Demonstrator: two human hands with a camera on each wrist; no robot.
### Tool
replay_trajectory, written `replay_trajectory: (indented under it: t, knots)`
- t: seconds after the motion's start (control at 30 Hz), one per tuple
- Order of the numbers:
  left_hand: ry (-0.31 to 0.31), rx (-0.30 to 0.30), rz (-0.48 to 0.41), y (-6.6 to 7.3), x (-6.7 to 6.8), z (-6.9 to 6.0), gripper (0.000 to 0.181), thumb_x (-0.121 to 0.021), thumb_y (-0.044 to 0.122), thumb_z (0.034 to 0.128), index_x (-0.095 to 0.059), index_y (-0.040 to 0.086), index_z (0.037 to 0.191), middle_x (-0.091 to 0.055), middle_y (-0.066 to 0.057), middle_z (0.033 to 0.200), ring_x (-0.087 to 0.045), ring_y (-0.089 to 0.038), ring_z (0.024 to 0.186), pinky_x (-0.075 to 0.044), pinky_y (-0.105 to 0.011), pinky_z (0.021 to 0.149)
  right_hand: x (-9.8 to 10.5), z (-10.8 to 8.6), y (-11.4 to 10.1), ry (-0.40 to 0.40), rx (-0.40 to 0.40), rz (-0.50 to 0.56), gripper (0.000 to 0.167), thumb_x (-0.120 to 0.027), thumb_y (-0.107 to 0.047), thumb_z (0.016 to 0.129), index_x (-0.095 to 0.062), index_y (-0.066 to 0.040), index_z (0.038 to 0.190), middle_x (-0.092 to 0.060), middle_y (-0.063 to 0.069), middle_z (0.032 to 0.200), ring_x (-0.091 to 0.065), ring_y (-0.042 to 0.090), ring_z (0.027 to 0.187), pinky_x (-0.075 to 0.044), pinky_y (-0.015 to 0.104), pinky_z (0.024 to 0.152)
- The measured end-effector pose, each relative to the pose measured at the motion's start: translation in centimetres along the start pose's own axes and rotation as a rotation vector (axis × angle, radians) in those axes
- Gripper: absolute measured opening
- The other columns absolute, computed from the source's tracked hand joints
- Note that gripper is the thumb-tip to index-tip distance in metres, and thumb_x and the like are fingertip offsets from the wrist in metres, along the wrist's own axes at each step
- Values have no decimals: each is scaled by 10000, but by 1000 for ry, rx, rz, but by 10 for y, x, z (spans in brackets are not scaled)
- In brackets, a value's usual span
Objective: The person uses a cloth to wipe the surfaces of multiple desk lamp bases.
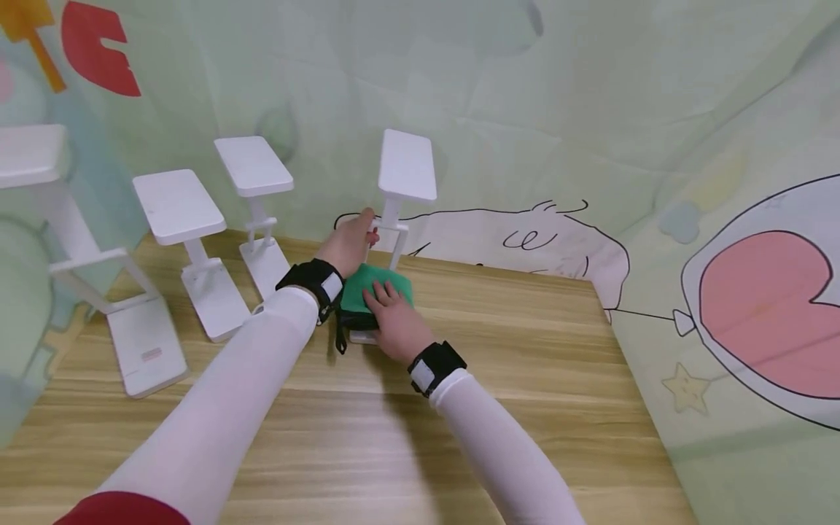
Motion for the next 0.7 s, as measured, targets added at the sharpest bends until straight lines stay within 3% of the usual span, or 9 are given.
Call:
replay_trajectory:
  t: [0.23, 0.4, 0.53, 0.7]
  knots:
    - [0, 5, -20, -2, -3, 3, 207, -385, -52, 1115, -482, -30, 1296, -678, -218, 1143, -639, -328, 1025, -507, -437, 865, 3, -37, -11, -15, 48, -75, 710, -699, -15, 943, -454, -34, 1610, -400, 215, 1659, -346, 440, 1541, -386, 464, 1195]
    - [-5, 8, -25, -2, -3, 3, 206, -371, -71, 1110, -473, -22, 1282, -667, -238, 1150, -618, -330, 1003, -499, -433, 858, -2, -58, -29, -38, 139, -111, 705, -686, -27, 942, -473, -77, 1612, -419, 161, 1663, -351, 387, 1551, -445, 429, 1149]
    - [-5, 20, -26, -3, -2, 2, 184, -366, -48, 1127, -473, -12, 1272, -657, -215, 1136, -600, -318, 975, -494, -417, 840, -7, -56, -42, -35, 218, -119, 688, -652, -33, 974, -445, -86, 1629, -406, 139, 1675, -339, 363, 1561, -408, 407, 1178]
    - [-17, 17, -14, -2, -4, 4, 175, -375, -42, 1127, -472, -15, 1270, -668, -220, 1171, -613, -320, 1007, -500, -428, 874, -8, -34, -45, -8, 242, -61, 685, -651, -22, 983, -427, -53, 1630, -386, 151, 1685, -309, 373, 1573, -296, 397, 1244]
Point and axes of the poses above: each hand's wrist, its own z-axis towards the middle knuckle, its own x-axis out of the back of the hand, y = z × x, the point moved 7 cm from there along z, towards the middle knuckle
